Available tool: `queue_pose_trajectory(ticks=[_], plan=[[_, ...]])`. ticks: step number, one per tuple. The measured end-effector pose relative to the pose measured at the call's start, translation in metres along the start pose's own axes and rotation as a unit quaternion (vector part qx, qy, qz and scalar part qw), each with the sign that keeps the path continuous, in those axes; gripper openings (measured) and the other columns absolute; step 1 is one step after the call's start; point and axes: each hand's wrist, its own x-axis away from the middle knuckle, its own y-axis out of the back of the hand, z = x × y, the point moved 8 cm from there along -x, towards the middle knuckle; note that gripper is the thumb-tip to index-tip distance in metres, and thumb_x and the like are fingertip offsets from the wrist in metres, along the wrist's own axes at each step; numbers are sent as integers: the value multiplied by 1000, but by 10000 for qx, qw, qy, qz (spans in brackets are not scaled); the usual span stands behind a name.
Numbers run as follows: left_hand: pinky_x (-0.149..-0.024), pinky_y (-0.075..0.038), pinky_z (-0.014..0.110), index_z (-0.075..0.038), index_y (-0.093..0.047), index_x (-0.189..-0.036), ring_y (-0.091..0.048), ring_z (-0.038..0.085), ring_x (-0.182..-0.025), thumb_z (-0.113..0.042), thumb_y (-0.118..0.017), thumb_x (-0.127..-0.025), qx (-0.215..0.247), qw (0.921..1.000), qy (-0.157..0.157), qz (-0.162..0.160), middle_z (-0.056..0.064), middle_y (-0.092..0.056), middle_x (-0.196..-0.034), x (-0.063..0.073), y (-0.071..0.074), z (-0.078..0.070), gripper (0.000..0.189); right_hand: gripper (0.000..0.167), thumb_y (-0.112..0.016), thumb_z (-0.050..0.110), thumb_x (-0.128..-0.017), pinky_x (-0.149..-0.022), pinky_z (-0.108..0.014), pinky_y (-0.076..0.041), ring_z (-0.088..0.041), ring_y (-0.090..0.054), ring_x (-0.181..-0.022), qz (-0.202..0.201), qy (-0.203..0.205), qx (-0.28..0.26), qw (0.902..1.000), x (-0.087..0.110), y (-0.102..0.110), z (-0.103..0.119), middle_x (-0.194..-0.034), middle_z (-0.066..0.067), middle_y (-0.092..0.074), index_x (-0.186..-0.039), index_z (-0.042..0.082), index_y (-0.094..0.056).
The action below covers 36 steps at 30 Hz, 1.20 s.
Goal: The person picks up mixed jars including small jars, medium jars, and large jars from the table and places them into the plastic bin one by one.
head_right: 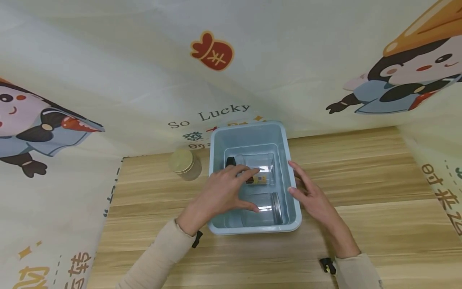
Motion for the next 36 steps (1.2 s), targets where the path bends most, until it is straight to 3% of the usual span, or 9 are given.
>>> queue_pose_trajectory(ticks=[8, 14, 19, 28, 32, 36], plan=[[-83, -55, 37, -25, -51, -145, -61, 22, -112, -79, -71, -63, 28, 9995, -206, -254, 0, -59, -135, 1, 4, 2, 100, 66, -49, 6, -103, -100, -7, -31, -43, -24, -141, -11, -28, -28, 10000, 1, 0, 0, -161, -22, -21, -160, 23, -19], [-99, -48, 37, -24, -52, -144, -55, 21, -121, -72, -73, -68, 326, 9967, -593, -443, 0, -57, -136, 2, 7, 4, 93, 66, -48, 7, -104, -101, -9, -32, -27, -29, -142, -31, -53, 69, 10000, 2, 0, -2, -161, -20, -21, -160, 25, -18], [-101, -46, 36, -23, -52, -144, -53, 20, -125, -71, -74, -68, 461, 9946, -715, -591, 0, -55, -139, 4, 9, 6, 93, 66, -47, 7, -104, -98, -10, -36, -39, -30, -139, 3, -43, 67, 10000, 1, -1, -3, -160, -23, -22, -160, 25, -17], [-109, -39, 38, -25, -50, -146, -51, 22, -128, -70, -75, -69, 544, 9948, -636, -580, 0, -53, -143, 6, 10, 14, 92, 66, -47, 3, -103, -93, -12, -41, -47, -34, -133, -17, 47, 5, 10000, 0, -2, -2, -156, -28, -27, -160, 20, -18], [-112, -35, 39, -26, -47, -147, -48, 22, -132, -66, -74, -77, 607, 9949, -582, -551, -1, -50, -145, 8, 11, 17, 86, 66, -46, 3, -103, -93, -11, -40, -48, -33, -134, -13, 36, -17, 10000, 1, -2, -2, -156, -28, -26, -160, 20, -18], [-111, -36, 40, -23, -48, -147, -47, 22, -131, -57, -75, -81, 767, 9922, -662, -719, 1, -50, -145, 10, 13, 19, 78, 66, -46, 4, -104, -95, -9, -37, -47, -29, -137, -30, 7, -10, 10000, 1, -1, -2, -158, -27, -23, -160, 21, -18]])
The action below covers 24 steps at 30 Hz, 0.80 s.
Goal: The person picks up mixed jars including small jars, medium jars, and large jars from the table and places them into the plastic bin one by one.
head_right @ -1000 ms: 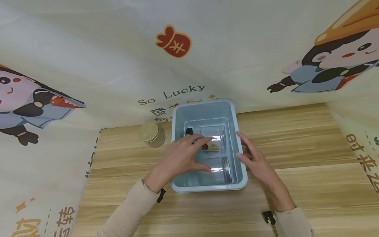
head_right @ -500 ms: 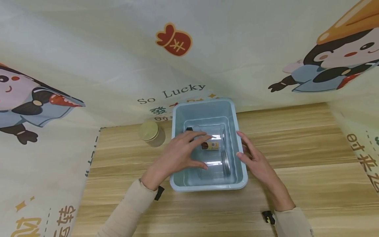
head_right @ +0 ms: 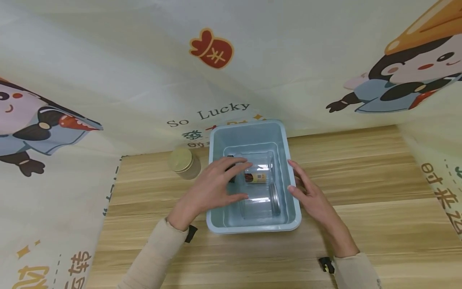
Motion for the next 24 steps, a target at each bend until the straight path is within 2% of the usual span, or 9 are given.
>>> queue_pose_trajectory(ticks=[9, 14, 20, 24], plan=[[-114, -31, 37, -19, -54, -142, -49, 21, -130, -54, -76, -81, 16, 9968, -339, -723, 3, -54, -141, 6, 11, 3, 74, 65, -46, 5, -104, -99, -8, -33, -46, -25, -140, 0, -48, -50, 10000, 1, 0, 0, -159, -25, -21, -160, 23, -18], [-114, -32, 36, -17, -55, -141, -49, 21, -129, -53, -77, -82, 78, 9954, -365, -888, 2, -54, -140, 8, 14, 3, 73, 65, -46, 5, -104, -96, -8, -35, -47, -28, -138, -16, -46, -5, 10000, 1, 0, 1, -158, -26, -22, -160, 22, -18], [-114, -32, 35, -18, -54, -141, -49, 20, -129, -52, -77, -81, 97, 9937, -384, -1052, 3, -53, -140, 10, 16, 3, 73, 65, -47, 5, -104, -100, -6, -30, -46, -24, -140, -18, 12, -39, 10000, 0, -1, 2, -160, -23, -20, -160, 22, -19], [-114, -31, 37, -17, -57, -138, -48, 22, -130, -50, -82, -78, 269, 9913, -290, -1257, 3, -53, -140, 11, 17, 8, 74, 65, -47, 4, -104, -101, -6, -28, -46, -22, -141, 0, 52, -77, 10000, -1, -1, 2, -161, -22, -18, -160, 21, -18]])
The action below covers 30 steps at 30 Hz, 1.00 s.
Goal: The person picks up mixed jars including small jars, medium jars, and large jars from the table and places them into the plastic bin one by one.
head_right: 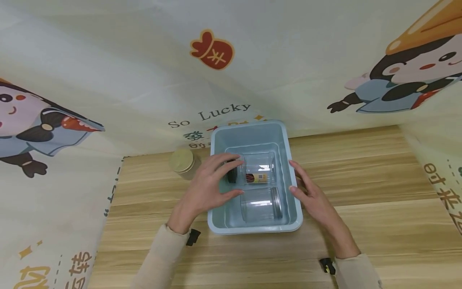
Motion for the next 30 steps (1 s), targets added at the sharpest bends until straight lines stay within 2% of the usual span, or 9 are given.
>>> queue_pose_trajectory(ticks=[4, 8, 12, 15, 20, 27, 30], plan=[[-114, -32, 39, -15, -59, -135, -48, 24, -131, -49, -88, -70, 242, 9990, 115, -355, 5, -54, -140, -1, 5, 5, 79, 65, -46, 4, -104, -101, -6, -29, -47, -23, -140, -2, -11, 10, 10000, 1, 2, 0, -160, -24, -19, -160, 21, -18], [-113, -33, 40, -14, -59, -134, -48, 24, -131, -49, -90, -66, 291, 9976, 173, -597, 5, -54, -140, -1, 10, 10, 82, 65, -46, 5, -104, -97, -7, -33, -47, -25, -139, -27, -44, 23, 10000, 2, 4, 1, -159, -25, -21, -160, 22, -18], [-113, -33, 40, -13, -59, -135, -48, 24, -131, -49, -88, -68, 309, 9966, 272, -708, 5, -54, -141, 3, 15, 14, 82, 65, -46, 5, -104, -99, -9, -34, -44, -27, -139, -26, -35, 50, 10000, 1, 4, 0, -159, -25, -22, -160, 22, -18], [-112, -34, 41, -13, -60, -134, -49, 24, -131, -50, -87, -69, 306, 9961, 371, -745, 5, -55, -141, 7, 16, 18, 80, 65, -46, 5, -104, -103, -9, -31, -43, -26, -140, 16, -44, 42, 10000, 0, 2, -1, -159, -23, -22, -160, 22, -19], [-114, -32, 41, -14, -61, -133, -47, 28, -132, -47, -86, -72, 223, 9952, 499, -818, 5, -55, -140, 13, 20, 23, 74, 64, -45, 7, -105, -104, -7, -26, -44, -19, -144, 45, -148, -46, 9999, 0, 0, -3, -162, -19, -17, -160, 26, -19], [-115, -30, 46, -8, -63, -128, -47, 32, -131, -30, -90, -70, 281, 9888, 676, -1303, 12, -59, -135, 22, 32, 37, 68, 63, -45, 9, -105, -105, -7, -26, -45, -18, -144, 57, -184, 19, 9998, 1, 0, -3, -163, -18, -15, -160, 27, -18], [-115, -30, 45, -7, -63, -128, -48, 32, -131, -30, -88, -71, 297, 9868, 757, -1399, 14, -58, -135, 26, 37, 42, 66, 63, -45, 10, -106, -104, -7, -26, -46, -17, -144, 85, -220, 14, 9997, 1, 0, -3, -164, -17, -13, -160, 28, -18]])
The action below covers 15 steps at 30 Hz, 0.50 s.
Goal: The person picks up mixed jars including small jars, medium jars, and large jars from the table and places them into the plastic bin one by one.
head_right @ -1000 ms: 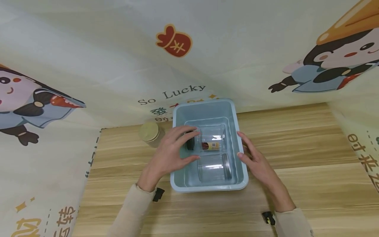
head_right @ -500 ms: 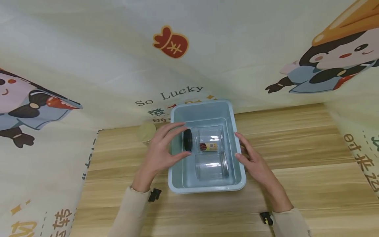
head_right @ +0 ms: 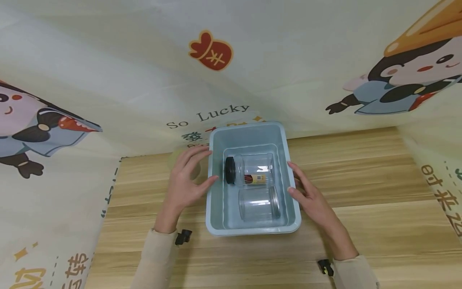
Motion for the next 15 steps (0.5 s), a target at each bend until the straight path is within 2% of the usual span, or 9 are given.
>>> queue_pose_trajectory(ticks=[8, 12, 15], plan=[[-114, -32, 46, -6, -63, -129, -48, 29, -131, -36, -82, -76, 50, 9998, 109, -139, 12, -58, -137, 4, 5, 8, 64, 63, -45, 9, -105, -101, -6, -29, -45, -20, -143, -46, 20, 52, 10000, 0, 2, -1, -164, -18, -13, -160, 26, -18], [-113, -34, 46, -5, -63, -129, -48, 29, -131, -35, -87, -71, 87, 9996, 176, -206, 10, -57, -137, 6, 9, 14, 69, 64, -46, 8, -105, -102, -6, -28, -44, -20, -143, -43, 48, -10, 10000, 0, 2, -1, -163, -18, -14, -160, 26, -19], [-113, -34, 44, -7, -63, -130, -49, 30, -130, -34, -92, -64, 122, 9992, 282, -255, 8, -57, -138, 9, 13, 22, 77, 64, -46, 7, -105, -103, -7, -28, -44, -19, -144, -12, 74, -52, 10000, -1, 0, 0, -164, -17, -14, -160, 26, -19]])
